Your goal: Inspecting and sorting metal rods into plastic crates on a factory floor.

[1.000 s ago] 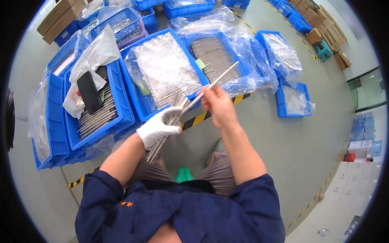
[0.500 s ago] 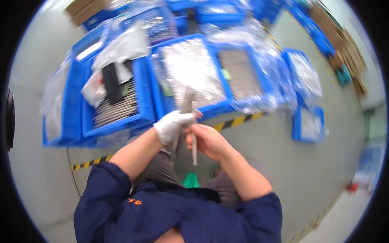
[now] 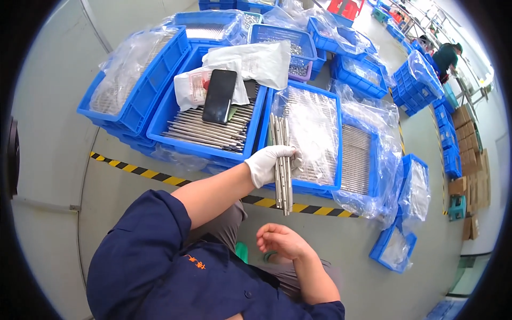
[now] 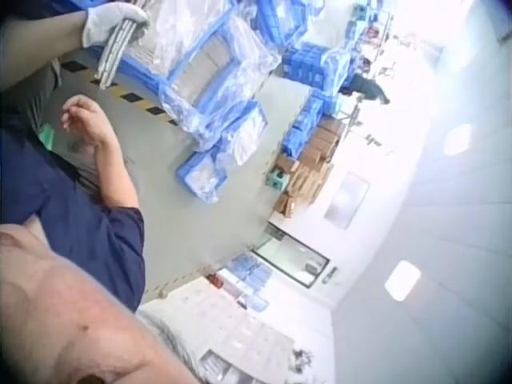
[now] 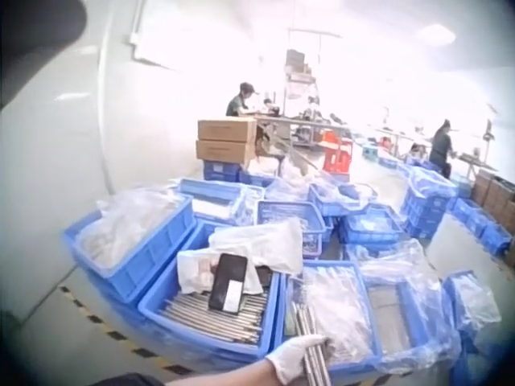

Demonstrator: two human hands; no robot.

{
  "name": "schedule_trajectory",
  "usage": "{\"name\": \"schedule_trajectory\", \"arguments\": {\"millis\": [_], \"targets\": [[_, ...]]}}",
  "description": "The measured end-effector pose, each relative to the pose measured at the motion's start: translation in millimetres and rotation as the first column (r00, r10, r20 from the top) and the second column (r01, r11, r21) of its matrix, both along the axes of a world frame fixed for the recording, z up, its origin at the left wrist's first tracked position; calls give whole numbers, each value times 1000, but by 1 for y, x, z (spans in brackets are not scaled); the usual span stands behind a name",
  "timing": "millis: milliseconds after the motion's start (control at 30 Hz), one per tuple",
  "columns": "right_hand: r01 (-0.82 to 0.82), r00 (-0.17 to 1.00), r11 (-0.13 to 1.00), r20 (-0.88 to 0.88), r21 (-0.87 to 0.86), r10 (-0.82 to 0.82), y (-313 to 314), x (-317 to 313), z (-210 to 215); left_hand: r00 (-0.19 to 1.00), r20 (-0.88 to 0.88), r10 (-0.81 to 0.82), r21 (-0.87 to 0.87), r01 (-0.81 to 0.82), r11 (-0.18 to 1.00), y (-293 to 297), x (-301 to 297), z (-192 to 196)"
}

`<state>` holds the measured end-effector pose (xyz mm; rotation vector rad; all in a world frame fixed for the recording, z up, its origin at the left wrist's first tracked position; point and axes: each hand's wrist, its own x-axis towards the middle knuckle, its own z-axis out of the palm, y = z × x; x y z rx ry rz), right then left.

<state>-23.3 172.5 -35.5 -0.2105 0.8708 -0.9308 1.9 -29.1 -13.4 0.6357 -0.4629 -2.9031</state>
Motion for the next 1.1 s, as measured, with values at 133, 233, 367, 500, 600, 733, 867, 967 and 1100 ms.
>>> {"name": "schedule_trajectory", "arguments": {"millis": [133,233,367,500,600,733,867,967,1100], "targets": [[488,872,872,17,31,-489,2,-20,-40,979,-124,163,-43,-169,985,7,-7,-18],[788,583,588,85,183,-808,-13,-22,-39,962,4,275,-307,-260,915,21,-2,7],[811,492,583,482,49,-725,-38,-10,-30,944,-111,312,-587,-315,745,42,7,15],[912,388,409,375,-26,-842,-51,16,8,943,-213,255,-535,-330,778,68,25,23],[847,529,410,456,-338,-716,-34,11,-3,927,-252,276,-521,-371,769,95,36,31],[856,511,298,597,-423,-619,-29,23,14,910,-246,333,-653,-410,637,131,48,20],[893,439,337,416,-297,-797,-12,24,4,946,-285,156,-727,-320,608,128,54,19],[763,511,406,85,-504,-855,7,12,15,975,-160,-156,-799,-35,601,115,66,18],[530,683,584,-98,-615,-723,36,19,31,717,83,-692,-484,636,601,113,100,38]]}}
